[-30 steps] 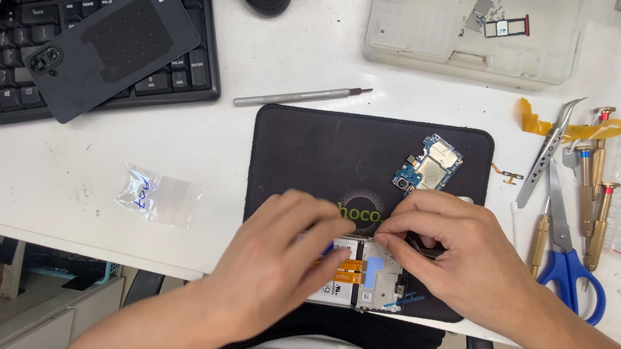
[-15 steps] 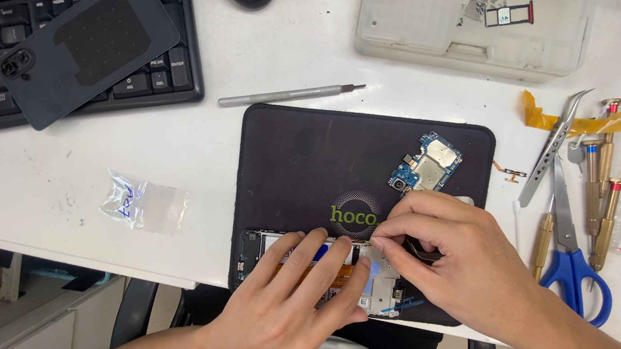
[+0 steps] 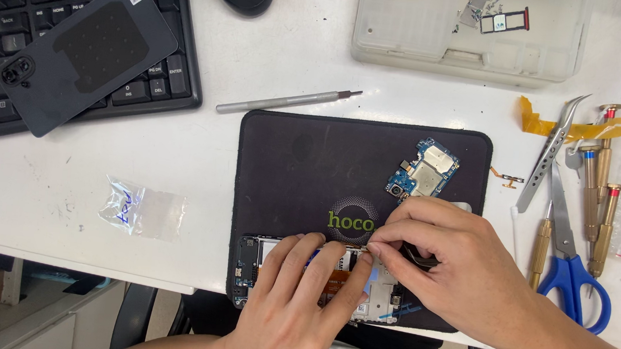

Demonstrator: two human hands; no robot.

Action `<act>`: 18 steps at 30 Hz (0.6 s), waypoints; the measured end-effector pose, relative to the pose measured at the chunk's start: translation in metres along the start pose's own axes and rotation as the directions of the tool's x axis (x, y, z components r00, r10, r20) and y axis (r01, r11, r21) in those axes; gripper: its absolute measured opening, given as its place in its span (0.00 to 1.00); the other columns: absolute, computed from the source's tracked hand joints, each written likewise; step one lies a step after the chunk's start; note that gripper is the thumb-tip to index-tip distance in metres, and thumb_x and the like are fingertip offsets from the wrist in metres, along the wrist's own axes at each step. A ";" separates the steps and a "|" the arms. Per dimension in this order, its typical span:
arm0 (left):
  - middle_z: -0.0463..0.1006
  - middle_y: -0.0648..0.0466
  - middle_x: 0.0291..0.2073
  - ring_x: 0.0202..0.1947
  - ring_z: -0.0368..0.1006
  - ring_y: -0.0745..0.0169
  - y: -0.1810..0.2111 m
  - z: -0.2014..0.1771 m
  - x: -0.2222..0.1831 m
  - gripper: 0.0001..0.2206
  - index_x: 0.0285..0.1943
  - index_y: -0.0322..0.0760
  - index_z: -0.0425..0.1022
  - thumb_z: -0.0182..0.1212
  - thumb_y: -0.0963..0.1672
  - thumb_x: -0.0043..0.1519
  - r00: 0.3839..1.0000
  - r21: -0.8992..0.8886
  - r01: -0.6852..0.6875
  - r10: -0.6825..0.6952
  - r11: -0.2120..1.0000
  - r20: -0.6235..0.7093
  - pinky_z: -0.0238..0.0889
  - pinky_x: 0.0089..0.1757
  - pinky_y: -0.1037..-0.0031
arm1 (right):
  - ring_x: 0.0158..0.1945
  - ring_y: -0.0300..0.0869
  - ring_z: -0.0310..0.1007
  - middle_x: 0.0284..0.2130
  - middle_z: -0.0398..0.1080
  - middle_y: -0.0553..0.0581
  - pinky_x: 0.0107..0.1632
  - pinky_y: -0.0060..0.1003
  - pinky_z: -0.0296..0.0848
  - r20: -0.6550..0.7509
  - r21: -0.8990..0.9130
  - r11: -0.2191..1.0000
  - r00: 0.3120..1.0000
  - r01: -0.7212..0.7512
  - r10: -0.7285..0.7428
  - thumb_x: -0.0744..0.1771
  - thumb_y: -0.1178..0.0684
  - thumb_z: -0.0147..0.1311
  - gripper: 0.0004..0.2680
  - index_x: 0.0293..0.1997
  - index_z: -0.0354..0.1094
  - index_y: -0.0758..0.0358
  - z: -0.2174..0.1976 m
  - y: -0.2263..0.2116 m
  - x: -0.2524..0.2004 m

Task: The person uses tweezers to remove and reattach small components and ribbon cables on a disassembled smartphone motherboard. They peel back protective tape, lift the logic board, and reconnect flex cables while working on a desk with various tools and spare parts.

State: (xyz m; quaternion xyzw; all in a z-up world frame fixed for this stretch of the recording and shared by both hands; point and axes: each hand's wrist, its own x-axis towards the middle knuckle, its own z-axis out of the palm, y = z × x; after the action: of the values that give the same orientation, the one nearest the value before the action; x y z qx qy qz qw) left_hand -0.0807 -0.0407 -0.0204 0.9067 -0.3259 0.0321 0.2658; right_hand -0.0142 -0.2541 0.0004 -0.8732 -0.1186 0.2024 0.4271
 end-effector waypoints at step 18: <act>0.70 0.40 0.46 0.54 0.72 0.37 0.022 0.009 0.008 0.11 0.51 0.30 0.82 0.56 0.41 0.64 0.982 0.036 0.180 -0.178 0.983 -0.060 0.64 0.55 0.39 | 0.28 0.39 0.75 0.28 0.73 0.52 0.29 0.33 0.73 -0.099 -0.043 0.985 0.981 0.166 -0.170 0.60 0.59 0.66 0.04 0.33 0.77 0.66 0.006 0.005 -0.006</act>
State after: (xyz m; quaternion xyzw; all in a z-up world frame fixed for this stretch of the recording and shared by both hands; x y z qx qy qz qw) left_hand -0.0891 -0.0640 -0.0164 0.9364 -0.2348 0.0403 0.2578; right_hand -0.0220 -0.2546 -0.0054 -0.8766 -0.1733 0.1185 0.4330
